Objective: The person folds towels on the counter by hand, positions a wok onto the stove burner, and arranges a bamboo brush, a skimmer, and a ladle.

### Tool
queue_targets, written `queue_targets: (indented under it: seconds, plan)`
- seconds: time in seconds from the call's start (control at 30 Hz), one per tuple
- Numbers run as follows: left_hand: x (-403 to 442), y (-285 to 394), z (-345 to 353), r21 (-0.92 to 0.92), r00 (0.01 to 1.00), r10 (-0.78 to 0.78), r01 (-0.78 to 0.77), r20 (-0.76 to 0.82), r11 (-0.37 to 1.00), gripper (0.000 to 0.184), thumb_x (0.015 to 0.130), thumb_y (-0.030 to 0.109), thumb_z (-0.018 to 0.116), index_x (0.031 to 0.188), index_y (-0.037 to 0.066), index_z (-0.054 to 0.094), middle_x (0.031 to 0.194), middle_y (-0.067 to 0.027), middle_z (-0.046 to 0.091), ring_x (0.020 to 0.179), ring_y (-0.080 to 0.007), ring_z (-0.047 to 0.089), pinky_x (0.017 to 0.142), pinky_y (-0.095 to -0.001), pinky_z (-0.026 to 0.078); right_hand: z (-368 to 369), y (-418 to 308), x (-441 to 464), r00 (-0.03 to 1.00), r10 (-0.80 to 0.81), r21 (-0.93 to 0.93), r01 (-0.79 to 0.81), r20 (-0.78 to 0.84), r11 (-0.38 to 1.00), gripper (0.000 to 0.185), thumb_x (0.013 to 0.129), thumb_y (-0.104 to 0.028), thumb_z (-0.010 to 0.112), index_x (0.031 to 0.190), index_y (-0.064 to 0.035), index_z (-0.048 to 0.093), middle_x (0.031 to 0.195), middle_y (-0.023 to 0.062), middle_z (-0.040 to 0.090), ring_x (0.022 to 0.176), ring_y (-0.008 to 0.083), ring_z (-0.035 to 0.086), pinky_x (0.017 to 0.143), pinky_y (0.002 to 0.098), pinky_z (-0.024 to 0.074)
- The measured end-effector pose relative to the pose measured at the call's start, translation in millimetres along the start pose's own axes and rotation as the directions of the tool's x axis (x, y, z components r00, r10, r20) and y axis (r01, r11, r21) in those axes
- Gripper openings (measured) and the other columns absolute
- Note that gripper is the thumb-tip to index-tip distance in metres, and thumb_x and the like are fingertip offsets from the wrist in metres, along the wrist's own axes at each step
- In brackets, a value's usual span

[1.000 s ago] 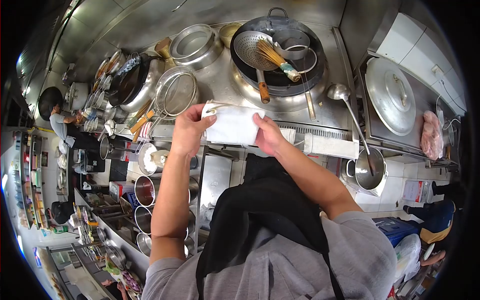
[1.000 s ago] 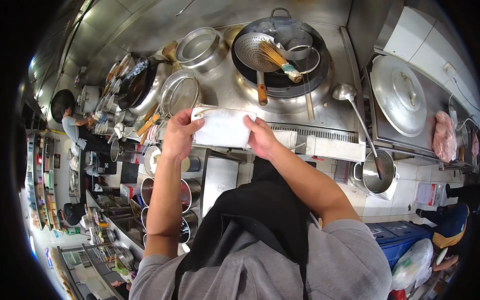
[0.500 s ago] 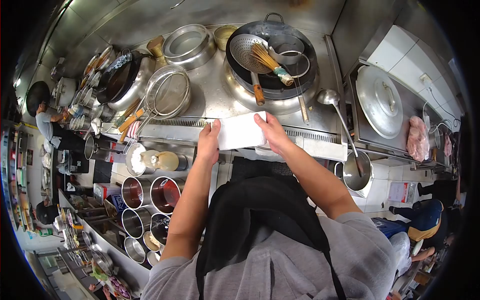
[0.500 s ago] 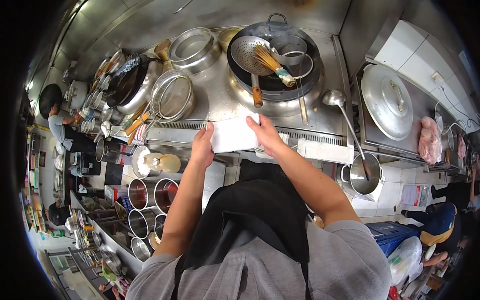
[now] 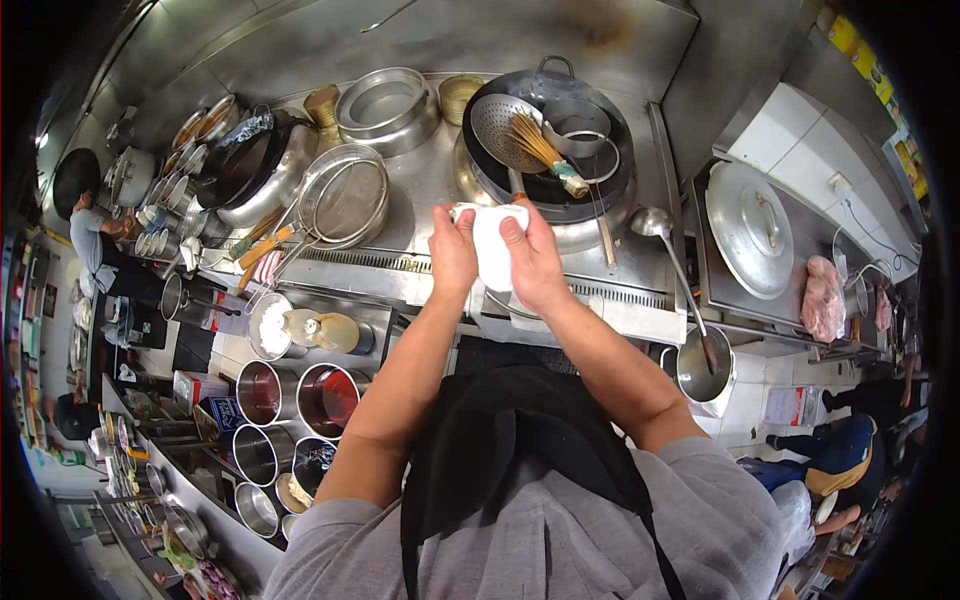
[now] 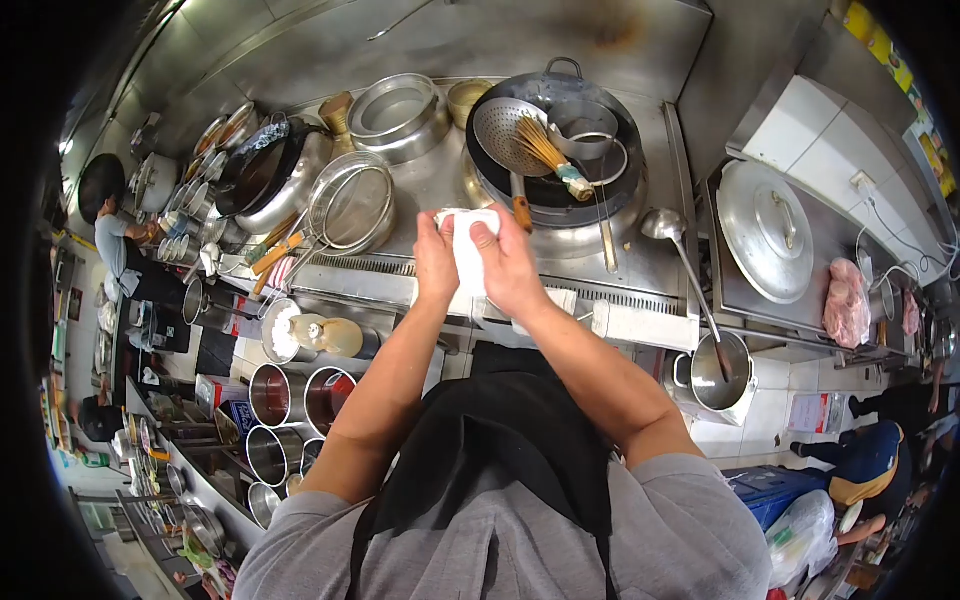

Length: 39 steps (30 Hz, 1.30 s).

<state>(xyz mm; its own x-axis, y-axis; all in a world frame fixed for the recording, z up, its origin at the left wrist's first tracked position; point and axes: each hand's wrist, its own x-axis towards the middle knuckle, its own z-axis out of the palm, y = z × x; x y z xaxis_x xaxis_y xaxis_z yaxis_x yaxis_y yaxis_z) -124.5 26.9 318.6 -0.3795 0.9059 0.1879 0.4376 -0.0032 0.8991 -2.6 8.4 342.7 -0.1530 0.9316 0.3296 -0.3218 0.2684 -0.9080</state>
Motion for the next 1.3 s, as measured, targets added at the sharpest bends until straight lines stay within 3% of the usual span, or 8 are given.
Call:
queue_targets:
  seconds: [0.07, 0.27, 0.47, 0.57, 0.87, 0.97, 1.1, 1.3]
  plan:
    - [4.3, -18.6, 1.9, -0.703, 0.957, -0.203, 0.289, 0.206, 0.65, 0.028, 0.099, 0.021, 0.059, 0.118, 0.004, 0.048, 0.097, -0.0246, 0.068, 0.081, -0.028, 0.068, 0.068, -0.042, 0.052, 16.4, -6.9, -4.9, 1.0, 0.009, -0.085, -0.007, 0.022, 0.996, 0.026, 0.105, -0.027, 0.051, 0.109, -0.0016, 0.054, 0.094, 0.0013, 0.06, 0.084, 0.0072, 0.052, 0.074, 0.0257, 0.0467]
    - [-31.1, -44.7, -11.6, 0.025, 0.992, 0.015, -0.018, 0.125, 1.0, 0.03, 0.099, 0.015, 0.053, 0.127, 0.011, 0.042, 0.083, -0.0303, 0.066, 0.083, -0.0462, 0.067, 0.069, -0.0497, 0.05, 5.9, 13.3, -18.1, 0.869, 0.475, 0.464, -0.481, 0.139, 0.744, 0.03, 0.105, -0.033, 0.047, 0.114, -0.0057, 0.055, 0.103, 0.0074, 0.065, 0.088, 0.0152, 0.064, 0.078, 0.0323, 0.054]
    - [-49.3, -55.4, -47.9, -0.153, 0.912, 0.082, -0.022, 0.401, 0.988, 0.043, 0.101, 0.014, 0.05, 0.142, 0.017, 0.037, 0.087, -0.0247, 0.067, 0.082, -0.0386, 0.068, 0.075, -0.0428, 0.051, -9.6, 39.2, -33.5, 0.826, 0.536, 0.57, -0.528, 0.173, 0.63, 0.045, 0.102, -0.044, 0.048, 0.12, -0.003, 0.056, 0.107, 0.0109, 0.067, 0.095, 0.023, 0.068, 0.083, 0.039, 0.0565]
    - [-48.7, -56.9, -75.7, -0.403, 0.78, 0.008, 0.315, 0.626, 0.859, 0.033, 0.102, 0.01, 0.047, 0.134, 0.016, 0.046, 0.099, -0.0035, 0.055, 0.088, -0.0104, 0.048, 0.081, -0.027, 0.044, -3.8, 26.8, -33.4, 0.828, 0.543, 0.587, -0.51, 0.138, 0.628, 0.048, 0.101, -0.046, 0.05, 0.12, -0.0026, 0.057, 0.108, 0.0114, 0.067, 0.096, 0.0243, 0.068, 0.085, 0.0401, 0.0562]
    - [-55.8, -71.8, -65.4, -0.223, 0.883, -0.034, 0.155, 0.469, 0.962, 0.009, 0.1, 0.012, 0.054, 0.105, 0.009, 0.06, 0.079, 0.0034, 0.053, 0.07, -0.0122, 0.046, 0.065, -0.0294, 0.041, 20.3, 32.9, -46.4, 0.807, 0.589, 0.543, -0.513, 0.04, 0.665, 0.046, 0.1, -0.044, 0.052, 0.118, -0.0022, 0.058, 0.105, 0.0108, 0.068, 0.095, 0.0226, 0.068, 0.083, 0.0381, 0.0564]
    - [-59.7, -86.3, -53.4, -0.649, 0.768, -0.01, 0.548, 0.641, 0.528, 0.041, 0.103, 0.043, 0.051, 0.122, 0.007, 0.055, 0.105, -0.0051, 0.06, 0.098, -0.014, 0.055, 0.086, -0.0297, 0.046, 26.7, 13.8, -45.3, 0.816, 0.578, 0.451, -0.524, 0.022, 0.722, 0.043, 0.101, -0.042, 0.052, 0.117, -0.0027, 0.058, 0.104, 0.0101, 0.068, 0.092, 0.0205, 0.068, 0.081, 0.0369, 0.0564]
    - [-59.5, -43.7, -61.8, -0.555, 0.665, 0.03, 0.597, 0.747, 0.58, 0.081, 0.095, 0.068, 0.043, 0.143, 0.003, 0.037, 0.135, -0.0103, 0.052, 0.124, -0.0206, 0.052, 0.104, -0.0359, 0.043, 25.5, 16.1, -40.4, 0.88, 0.473, -0.172, -0.461, 0.034, 0.87, 0.041, 0.104, -0.04, 0.047, 0.115, -0.0022, 0.059, 0.1, 0.0093, 0.066, 0.087, 0.0181, 0.066, 0.076, 0.0347, 0.056]
    - [-44.7, -21.4, -29.8, -0.683, 0.638, 0.255, 0.712, 0.727, 0.166, 0.1, 0.082, 0.085, 0.037, 0.149, 0.011, 0.033, 0.144, -0.0101, 0.046, 0.128, -0.0261, 0.049, 0.106, -0.0461, 0.04, 1.9, -41.6, 8.3, 0.921, 0.347, -0.083, -0.337, 0.178, 0.938, 0.052, 0.106, -0.042, 0.041, 0.133, -0.0006, 0.054, 0.11, 0.0108, 0.065, 0.099, 0.0183, 0.063, 0.089, 0.0327, 0.0516]
